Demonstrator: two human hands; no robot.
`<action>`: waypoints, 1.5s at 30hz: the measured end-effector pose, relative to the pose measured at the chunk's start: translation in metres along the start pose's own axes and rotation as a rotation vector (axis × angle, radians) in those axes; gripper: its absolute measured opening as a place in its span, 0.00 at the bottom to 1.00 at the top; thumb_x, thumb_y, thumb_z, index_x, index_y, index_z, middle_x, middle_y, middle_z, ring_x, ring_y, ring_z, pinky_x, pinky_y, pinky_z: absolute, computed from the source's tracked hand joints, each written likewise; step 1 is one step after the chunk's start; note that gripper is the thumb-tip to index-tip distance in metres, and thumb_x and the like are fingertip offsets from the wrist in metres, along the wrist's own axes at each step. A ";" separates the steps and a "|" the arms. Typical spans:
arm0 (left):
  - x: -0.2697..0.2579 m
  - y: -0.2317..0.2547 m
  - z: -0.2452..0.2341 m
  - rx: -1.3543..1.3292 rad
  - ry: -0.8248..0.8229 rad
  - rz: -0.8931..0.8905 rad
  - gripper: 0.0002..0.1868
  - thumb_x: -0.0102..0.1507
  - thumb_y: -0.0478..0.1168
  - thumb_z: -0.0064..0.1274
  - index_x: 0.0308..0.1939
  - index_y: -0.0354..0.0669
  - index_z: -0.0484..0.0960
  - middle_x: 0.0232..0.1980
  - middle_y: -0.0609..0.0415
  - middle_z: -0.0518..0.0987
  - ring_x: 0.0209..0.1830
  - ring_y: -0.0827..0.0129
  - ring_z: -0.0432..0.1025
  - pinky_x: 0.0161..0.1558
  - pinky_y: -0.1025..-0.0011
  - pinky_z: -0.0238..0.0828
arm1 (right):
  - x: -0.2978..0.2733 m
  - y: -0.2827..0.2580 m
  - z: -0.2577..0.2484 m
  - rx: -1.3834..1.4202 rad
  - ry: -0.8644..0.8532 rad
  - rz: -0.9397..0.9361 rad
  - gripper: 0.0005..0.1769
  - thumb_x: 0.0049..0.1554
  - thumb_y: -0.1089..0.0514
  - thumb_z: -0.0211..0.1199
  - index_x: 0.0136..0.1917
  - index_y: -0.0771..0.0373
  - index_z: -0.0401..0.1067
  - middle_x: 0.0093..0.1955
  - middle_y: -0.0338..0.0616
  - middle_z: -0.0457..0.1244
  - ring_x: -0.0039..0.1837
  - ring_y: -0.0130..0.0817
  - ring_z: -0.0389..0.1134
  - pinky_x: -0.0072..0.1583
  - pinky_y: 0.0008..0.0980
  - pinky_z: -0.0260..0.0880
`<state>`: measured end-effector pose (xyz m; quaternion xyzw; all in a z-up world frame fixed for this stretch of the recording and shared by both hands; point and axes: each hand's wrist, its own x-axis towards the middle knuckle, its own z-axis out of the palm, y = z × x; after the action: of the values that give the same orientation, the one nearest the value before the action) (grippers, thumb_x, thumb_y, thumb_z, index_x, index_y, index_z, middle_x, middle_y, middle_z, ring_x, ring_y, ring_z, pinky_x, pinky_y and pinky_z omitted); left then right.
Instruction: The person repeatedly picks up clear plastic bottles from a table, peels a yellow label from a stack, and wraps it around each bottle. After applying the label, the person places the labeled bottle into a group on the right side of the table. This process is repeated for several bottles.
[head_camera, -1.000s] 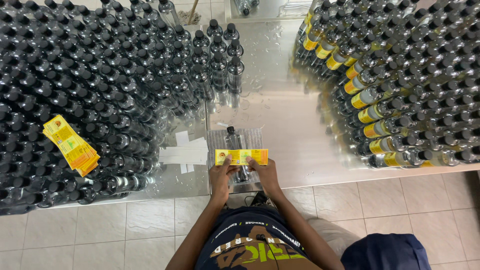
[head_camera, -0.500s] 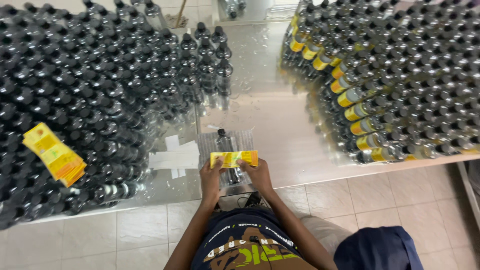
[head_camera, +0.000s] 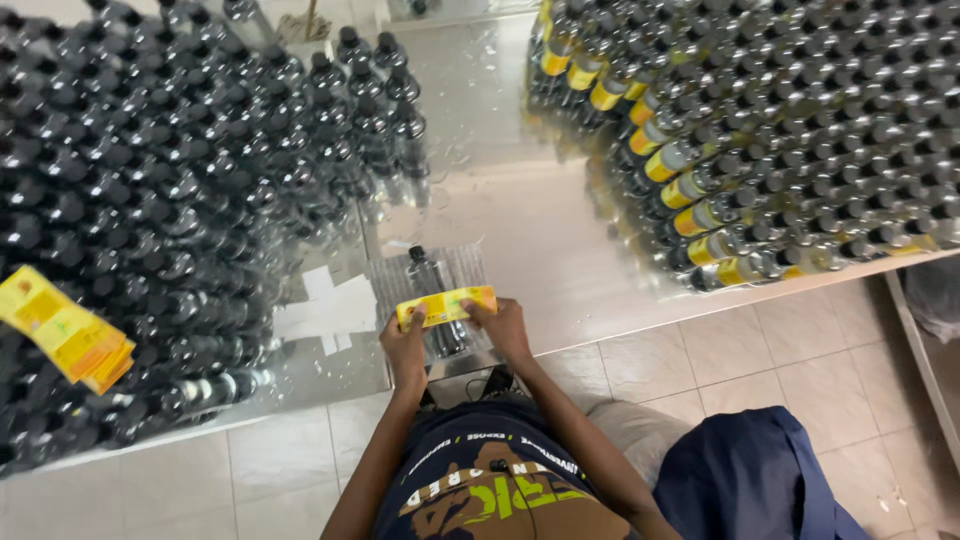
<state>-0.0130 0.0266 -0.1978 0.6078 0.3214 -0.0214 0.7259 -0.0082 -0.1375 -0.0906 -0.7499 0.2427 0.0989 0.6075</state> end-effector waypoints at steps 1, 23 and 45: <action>-0.006 0.006 0.001 -0.014 0.012 -0.006 0.22 0.68 0.46 0.71 0.55 0.30 0.84 0.52 0.41 0.82 0.52 0.60 0.80 0.50 0.64 0.84 | 0.004 0.006 0.003 0.002 -0.009 -0.008 0.15 0.56 0.52 0.78 0.33 0.62 0.81 0.28 0.45 0.70 0.36 0.31 0.68 0.47 0.33 0.70; -0.017 0.022 0.020 0.072 0.124 -0.050 0.25 0.63 0.48 0.75 0.53 0.38 0.81 0.51 0.45 0.82 0.50 0.62 0.77 0.52 0.52 0.73 | 0.044 0.037 0.030 -0.251 0.040 -0.168 0.28 0.62 0.43 0.77 0.64 0.67 0.79 0.57 0.62 0.72 0.65 0.59 0.74 0.68 0.51 0.74; 0.001 0.003 0.022 0.084 0.141 -0.060 0.23 0.62 0.49 0.76 0.51 0.45 0.80 0.48 0.49 0.82 0.46 0.62 0.75 0.61 0.50 0.68 | 0.051 0.045 0.041 -0.084 0.047 0.048 0.27 0.54 0.44 0.83 0.60 0.61 0.85 0.51 0.53 0.76 0.56 0.46 0.78 0.61 0.45 0.76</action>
<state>-0.0013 0.0077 -0.1945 0.6279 0.3883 -0.0137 0.6744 0.0204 -0.1176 -0.1620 -0.7709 0.2704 0.1056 0.5670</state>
